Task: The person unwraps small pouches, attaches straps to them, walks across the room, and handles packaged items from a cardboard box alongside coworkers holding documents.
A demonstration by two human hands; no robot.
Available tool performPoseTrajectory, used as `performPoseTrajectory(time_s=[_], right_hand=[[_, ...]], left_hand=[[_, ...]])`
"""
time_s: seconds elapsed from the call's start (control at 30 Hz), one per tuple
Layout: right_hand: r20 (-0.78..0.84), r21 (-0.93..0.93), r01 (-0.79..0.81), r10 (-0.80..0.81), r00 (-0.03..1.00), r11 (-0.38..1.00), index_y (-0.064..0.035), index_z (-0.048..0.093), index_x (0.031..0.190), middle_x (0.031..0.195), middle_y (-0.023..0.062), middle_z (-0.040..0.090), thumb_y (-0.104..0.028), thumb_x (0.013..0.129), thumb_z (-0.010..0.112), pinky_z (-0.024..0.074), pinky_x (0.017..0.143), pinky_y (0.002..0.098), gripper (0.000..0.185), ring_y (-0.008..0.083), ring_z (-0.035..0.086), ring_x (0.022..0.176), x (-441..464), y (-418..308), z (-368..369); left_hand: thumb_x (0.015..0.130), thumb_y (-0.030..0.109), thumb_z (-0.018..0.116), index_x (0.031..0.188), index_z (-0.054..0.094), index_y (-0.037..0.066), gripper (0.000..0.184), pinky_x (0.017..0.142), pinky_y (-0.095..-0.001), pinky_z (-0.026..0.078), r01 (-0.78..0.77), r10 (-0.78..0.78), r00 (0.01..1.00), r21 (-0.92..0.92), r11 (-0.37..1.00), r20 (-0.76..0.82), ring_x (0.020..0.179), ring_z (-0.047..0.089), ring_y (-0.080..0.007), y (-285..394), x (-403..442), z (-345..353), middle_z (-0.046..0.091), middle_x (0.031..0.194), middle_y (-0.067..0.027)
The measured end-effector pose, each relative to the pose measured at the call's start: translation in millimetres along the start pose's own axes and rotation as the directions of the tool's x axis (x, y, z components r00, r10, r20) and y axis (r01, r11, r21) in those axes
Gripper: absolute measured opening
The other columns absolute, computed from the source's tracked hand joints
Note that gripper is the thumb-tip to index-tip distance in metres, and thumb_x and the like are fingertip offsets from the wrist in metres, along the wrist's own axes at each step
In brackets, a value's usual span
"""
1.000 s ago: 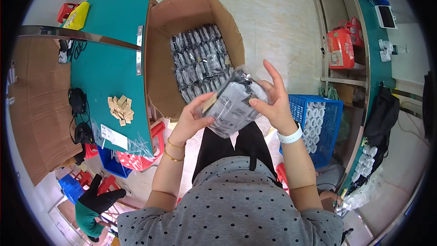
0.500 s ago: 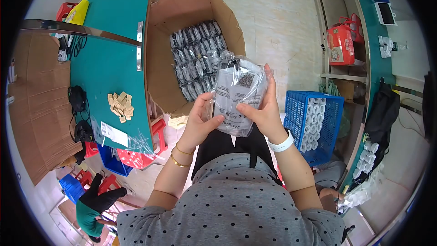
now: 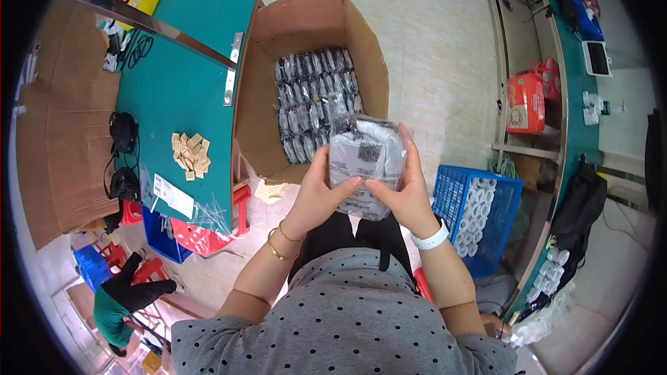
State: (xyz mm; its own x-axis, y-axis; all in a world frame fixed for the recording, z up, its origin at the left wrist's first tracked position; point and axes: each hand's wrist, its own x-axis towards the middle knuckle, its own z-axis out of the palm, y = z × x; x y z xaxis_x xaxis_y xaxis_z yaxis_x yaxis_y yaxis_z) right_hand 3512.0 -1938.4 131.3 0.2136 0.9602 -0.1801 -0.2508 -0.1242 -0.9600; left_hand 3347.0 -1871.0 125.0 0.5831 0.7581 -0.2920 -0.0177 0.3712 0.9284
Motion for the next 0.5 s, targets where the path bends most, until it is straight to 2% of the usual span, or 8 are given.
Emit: performPoseTrajectory(time_s=[0.07,0.17,0.33,0.4,0.5], right_hand=[[0.024,-0.027,0.000,0.001,1.000,1.000,-0.0016,0.009,0.147,0.148,0.0174,0.023,0.001,0.076,0.070,0.0235,0.111,0.0358,0.093,0.0245,0.027,0.136,1.4,-2.9,3.3],[-0.006,0.074,-0.068,0.069,0.998,0.995,-0.0037,0.009,0.148,0.140,0.0148,0.036,-0.002,0.073,0.074,0.0325,0.106,0.0364,0.099,0.0233,0.040,0.127,2.6,-7.9,9.9],[0.048,0.040,-0.055,0.053,0.997,0.998,-0.0025,0.011,0.147,0.136,0.0144,0.042,0.000,0.076,0.072,0.0371,0.103,0.0350,0.094,0.0213,0.042,0.125,8.6,-3.1,12.2],[0.028,0.071,-0.066,0.064,0.998,0.995,0.0011,0.021,0.144,0.135,0.0134,0.044,-0.008,0.076,0.073,0.0348,0.104,0.0350,0.086,0.0213,0.044,0.124,12.9,-1.7,16.0],[0.053,0.054,-0.080,0.077,0.996,0.995,0.0010,0.024,0.142,0.134,0.0128,0.044,-0.014,0.080,0.071,0.0353,0.104,0.0347,0.080,0.0209,0.045,0.122,20.1,-1.2,18.9]], left_hand=[[0.086,0.005,0.063,0.131,0.032,-0.003,0.055,0.095,-0.0295,0.041,0.012,-0.012,1.000,-0.010,1.000,0.006,0.111,0.049,-0.0140,-0.5,-1.7,-2.9,0.050,0.119,-0.0100],[0.088,0.007,0.062,0.128,0.035,-0.003,0.049,0.094,-0.0294,0.042,-0.003,0.003,1.000,-0.021,1.000,0.012,0.109,0.049,-0.0136,0.9,-4.4,-6.4,0.051,0.117,-0.0095],[0.089,0.009,0.062,0.126,0.035,-0.002,0.048,0.095,-0.0296,0.041,-0.021,0.020,1.000,-0.104,0.994,-0.011,0.111,0.049,-0.0136,0.7,-6.3,-11.5,0.050,0.119,-0.0094],[0.088,0.009,0.063,0.128,0.034,-0.003,0.050,0.097,-0.0303,0.040,-0.002,0.001,1.000,-0.152,0.988,-0.003,0.113,0.048,-0.0137,-2.8,-6.8,-15.9,0.049,0.122,-0.0095],[0.090,0.011,0.062,0.129,0.033,-0.003,0.051,0.098,-0.0310,0.040,-0.013,0.010,1.000,-0.183,0.983,-0.017,0.115,0.047,-0.0139,-2.2,-7.7,-22.4,0.049,0.123,-0.0097]])
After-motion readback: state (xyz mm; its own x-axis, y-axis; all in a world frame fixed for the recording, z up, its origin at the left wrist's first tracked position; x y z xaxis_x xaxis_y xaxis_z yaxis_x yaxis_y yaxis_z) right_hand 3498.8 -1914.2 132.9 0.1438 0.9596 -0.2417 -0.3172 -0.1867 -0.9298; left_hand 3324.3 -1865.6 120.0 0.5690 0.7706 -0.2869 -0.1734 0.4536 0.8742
